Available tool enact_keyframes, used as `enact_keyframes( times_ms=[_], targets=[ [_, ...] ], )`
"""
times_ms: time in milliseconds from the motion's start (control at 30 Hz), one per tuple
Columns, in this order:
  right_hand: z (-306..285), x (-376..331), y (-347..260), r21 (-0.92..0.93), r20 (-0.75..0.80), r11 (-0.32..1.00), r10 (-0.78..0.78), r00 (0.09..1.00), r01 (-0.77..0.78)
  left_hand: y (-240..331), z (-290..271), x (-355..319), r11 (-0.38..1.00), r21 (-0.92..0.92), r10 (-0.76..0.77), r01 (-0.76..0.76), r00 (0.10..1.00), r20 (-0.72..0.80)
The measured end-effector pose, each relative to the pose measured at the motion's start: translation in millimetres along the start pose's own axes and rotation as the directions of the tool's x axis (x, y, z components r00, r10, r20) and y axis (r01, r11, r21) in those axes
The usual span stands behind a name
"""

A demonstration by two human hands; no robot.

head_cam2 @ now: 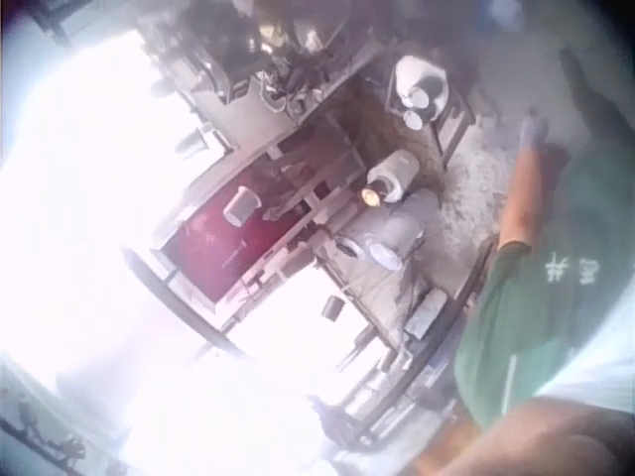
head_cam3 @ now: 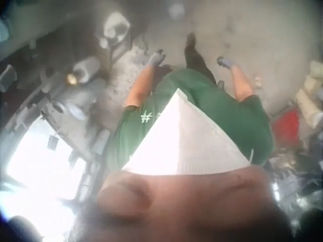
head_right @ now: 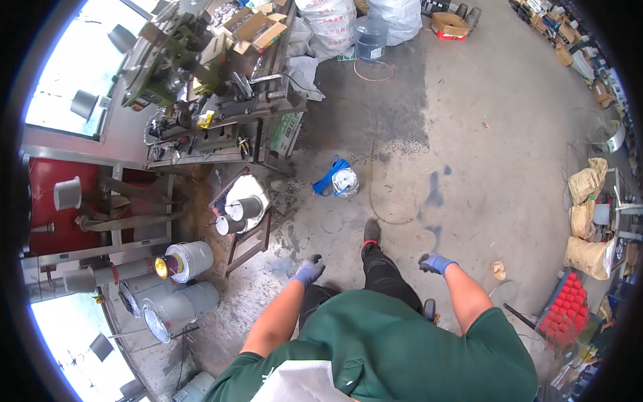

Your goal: The person picks up a pump from the floor, hangs it on a hook in a spray booth, and applies a coating to the pump using a spray gun.

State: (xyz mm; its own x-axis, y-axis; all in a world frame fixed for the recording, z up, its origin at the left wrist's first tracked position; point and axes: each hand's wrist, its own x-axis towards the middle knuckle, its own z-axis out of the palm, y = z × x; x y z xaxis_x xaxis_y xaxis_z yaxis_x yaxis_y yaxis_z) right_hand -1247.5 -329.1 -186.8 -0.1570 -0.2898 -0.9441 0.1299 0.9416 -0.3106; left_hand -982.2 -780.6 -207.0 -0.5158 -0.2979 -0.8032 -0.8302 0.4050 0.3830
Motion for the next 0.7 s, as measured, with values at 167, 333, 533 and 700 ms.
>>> enact_keyframes(
  times_ms=[167, 333, 533, 700],
  targets=[
    [-40.3, 17.2, -63.7, 0.442, -0.039, 0.895, -0.038, 0.999, 0.051, 82.0, -34.1, 116.3, 0.988, 0.132, -0.087, 0.078, 0.994, 0.063],
    [-3.0, 41.7, -31.9, 0.438, -0.105, 0.886, -0.118, 0.987, 0.152, 126.8, -56.2, 245.3, 0.946, 0.259, -0.217, 0.197, 0.975, 0.053],
    [66.5, 41.9, -20.5, 0.771, -0.131, 0.637, 0.121, 0.984, 0.024, 118.0, -83.2, 440.1, 0.856, 0.511, -0.135, 0.074, 0.987, 0.082],
    [92.4, 59.2, -14.3, 0.735, -0.111, 0.670, 0.273, 0.956, -0.106, 105.9, -48.3, 563.0, 0.860, 0.508, 0.055, -0.050, 0.998, 0.005]
  ],
)
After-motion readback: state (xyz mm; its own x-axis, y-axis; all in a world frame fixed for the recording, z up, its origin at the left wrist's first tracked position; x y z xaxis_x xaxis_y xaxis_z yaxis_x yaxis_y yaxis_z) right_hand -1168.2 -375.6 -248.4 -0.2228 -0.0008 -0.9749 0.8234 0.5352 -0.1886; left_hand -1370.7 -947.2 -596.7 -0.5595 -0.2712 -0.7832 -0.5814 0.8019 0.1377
